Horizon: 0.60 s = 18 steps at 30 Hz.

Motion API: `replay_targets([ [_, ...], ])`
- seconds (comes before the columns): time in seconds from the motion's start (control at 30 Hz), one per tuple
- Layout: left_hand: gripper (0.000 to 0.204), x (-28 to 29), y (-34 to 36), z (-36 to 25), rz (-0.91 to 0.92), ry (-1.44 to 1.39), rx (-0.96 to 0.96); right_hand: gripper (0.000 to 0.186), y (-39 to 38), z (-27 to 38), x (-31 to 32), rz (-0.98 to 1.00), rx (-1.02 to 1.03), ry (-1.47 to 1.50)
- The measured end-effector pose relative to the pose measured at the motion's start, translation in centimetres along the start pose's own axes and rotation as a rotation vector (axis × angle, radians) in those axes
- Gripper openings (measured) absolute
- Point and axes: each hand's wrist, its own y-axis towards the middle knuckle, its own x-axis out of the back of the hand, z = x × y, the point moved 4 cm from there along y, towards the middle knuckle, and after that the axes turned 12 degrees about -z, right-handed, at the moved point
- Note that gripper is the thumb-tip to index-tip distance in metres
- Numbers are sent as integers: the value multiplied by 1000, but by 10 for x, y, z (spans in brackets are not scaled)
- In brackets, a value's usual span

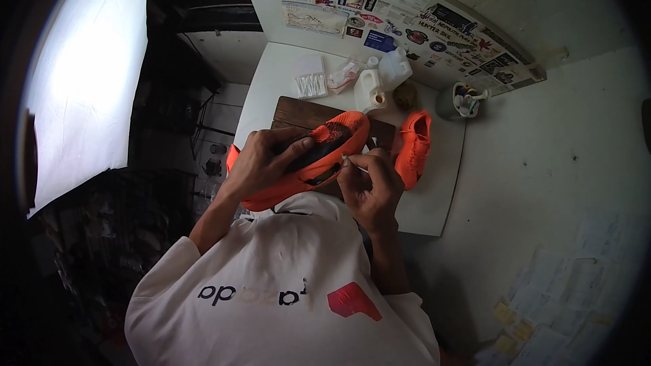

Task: The recorder is repairing a bright orange soccer shoe by applying adhesive with a cotton swab.

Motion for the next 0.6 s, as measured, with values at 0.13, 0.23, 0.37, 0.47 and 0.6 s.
replay_targets([
  [0.13,44,-1,-1,4,16,18,19,11,-2,-1,-2,42,0,23],
  [0.23,44,-4,-1,3,17,40,38,10,-2,1,-1,0,3,-2],
  [0.37,45,-6,-4,8,-1,20,54,9,1,7,-4,25,-4,6],
  [0.47,45,-7,-8,3,11,16,81,8,0,-1,-2,-93,-92,-5],
  [0.6,46,-13,-11,13,-27,-34,51,8,0,5,-2,20,-11,-26],
])
